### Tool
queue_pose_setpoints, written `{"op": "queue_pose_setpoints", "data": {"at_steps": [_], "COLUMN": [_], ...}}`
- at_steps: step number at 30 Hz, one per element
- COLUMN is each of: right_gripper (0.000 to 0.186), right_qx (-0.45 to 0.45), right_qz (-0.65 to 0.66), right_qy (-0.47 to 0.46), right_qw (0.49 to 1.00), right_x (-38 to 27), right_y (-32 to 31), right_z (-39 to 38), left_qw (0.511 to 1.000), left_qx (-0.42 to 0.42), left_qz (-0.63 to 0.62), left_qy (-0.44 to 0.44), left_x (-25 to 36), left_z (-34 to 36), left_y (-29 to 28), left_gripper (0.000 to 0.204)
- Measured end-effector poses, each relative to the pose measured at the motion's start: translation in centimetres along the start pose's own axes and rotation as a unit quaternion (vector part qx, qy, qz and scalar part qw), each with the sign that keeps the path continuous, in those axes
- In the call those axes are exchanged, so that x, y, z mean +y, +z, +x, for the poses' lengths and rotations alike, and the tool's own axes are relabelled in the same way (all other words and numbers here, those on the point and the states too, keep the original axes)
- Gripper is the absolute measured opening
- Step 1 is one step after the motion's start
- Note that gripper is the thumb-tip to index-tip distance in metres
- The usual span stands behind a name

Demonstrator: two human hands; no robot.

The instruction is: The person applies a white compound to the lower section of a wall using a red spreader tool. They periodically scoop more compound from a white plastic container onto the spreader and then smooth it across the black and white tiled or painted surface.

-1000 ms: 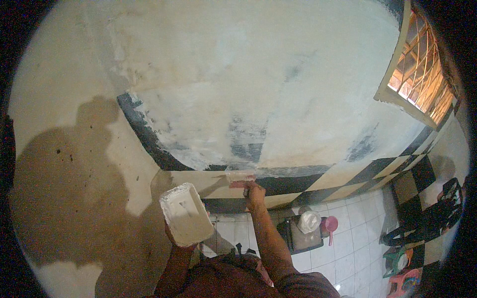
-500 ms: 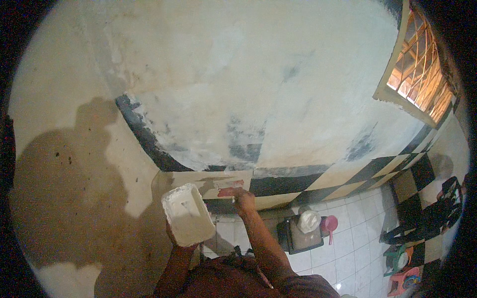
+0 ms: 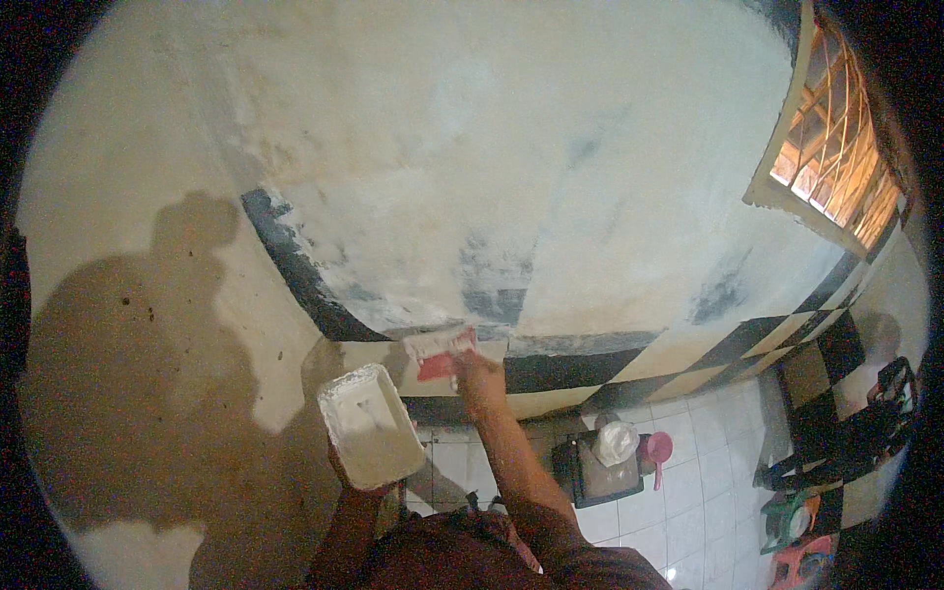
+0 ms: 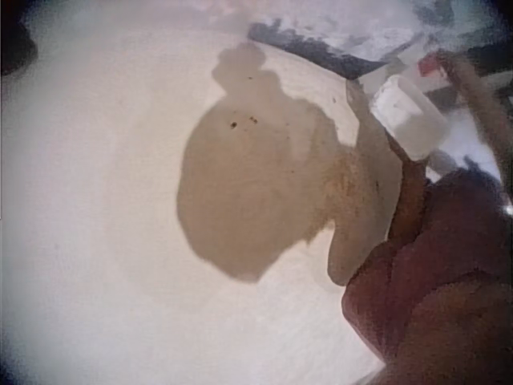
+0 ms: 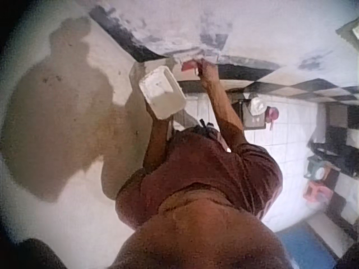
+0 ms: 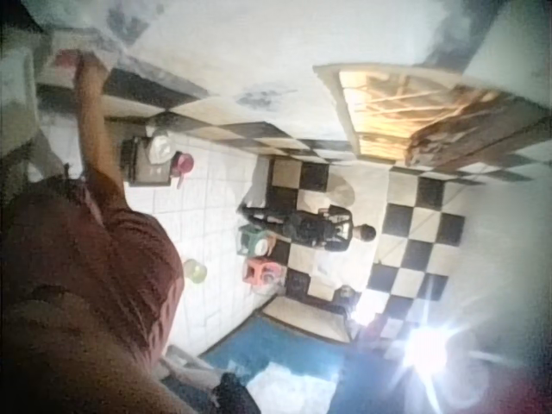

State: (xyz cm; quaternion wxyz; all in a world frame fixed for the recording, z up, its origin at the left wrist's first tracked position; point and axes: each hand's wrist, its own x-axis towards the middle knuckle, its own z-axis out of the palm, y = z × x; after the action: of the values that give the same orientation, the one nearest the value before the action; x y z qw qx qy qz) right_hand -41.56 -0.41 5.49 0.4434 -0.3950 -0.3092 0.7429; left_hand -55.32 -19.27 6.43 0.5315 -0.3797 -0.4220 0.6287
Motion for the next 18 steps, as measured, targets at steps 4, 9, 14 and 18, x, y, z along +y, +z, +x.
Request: {"op": "queue_pose_setpoints", "data": {"at_steps": [4, 9, 14, 18], "right_gripper": [0.018, 0.015, 0.011, 0.013], "right_qx": [0.044, -0.008, 0.140, 0.092], "right_qz": [-0.013, -0.367, 0.080, 0.064], "right_qy": [0.023, -0.041, -0.052, -0.090], "right_qw": [0.999, 0.929, 0.985, 0.990], "right_x": [7.1, 6.3, 0.3, -9.9], "right_y": [-6.1, -4.0, -3.9, 0.1], "right_z": [1.6, 2.2, 6.2, -0.3], "left_qw": [0.748, 0.734, 0.754, 0.725], "left_qx": [-0.017, 0.000, -0.046, -0.064], "left_qz": [0.647, 0.656, 0.642, 0.673], "left_qy": [0.145, 0.176, 0.135, 0.131], "left_x": [0.9, 0.5, 0.9, 1.4], "left_z": [-0.1, -1.6, -1.3, -1.4], "left_y": [-1.1, 0.6, -0.1, -0.4], "left_gripper": [0.053, 0.052, 0.054, 0.055]}}
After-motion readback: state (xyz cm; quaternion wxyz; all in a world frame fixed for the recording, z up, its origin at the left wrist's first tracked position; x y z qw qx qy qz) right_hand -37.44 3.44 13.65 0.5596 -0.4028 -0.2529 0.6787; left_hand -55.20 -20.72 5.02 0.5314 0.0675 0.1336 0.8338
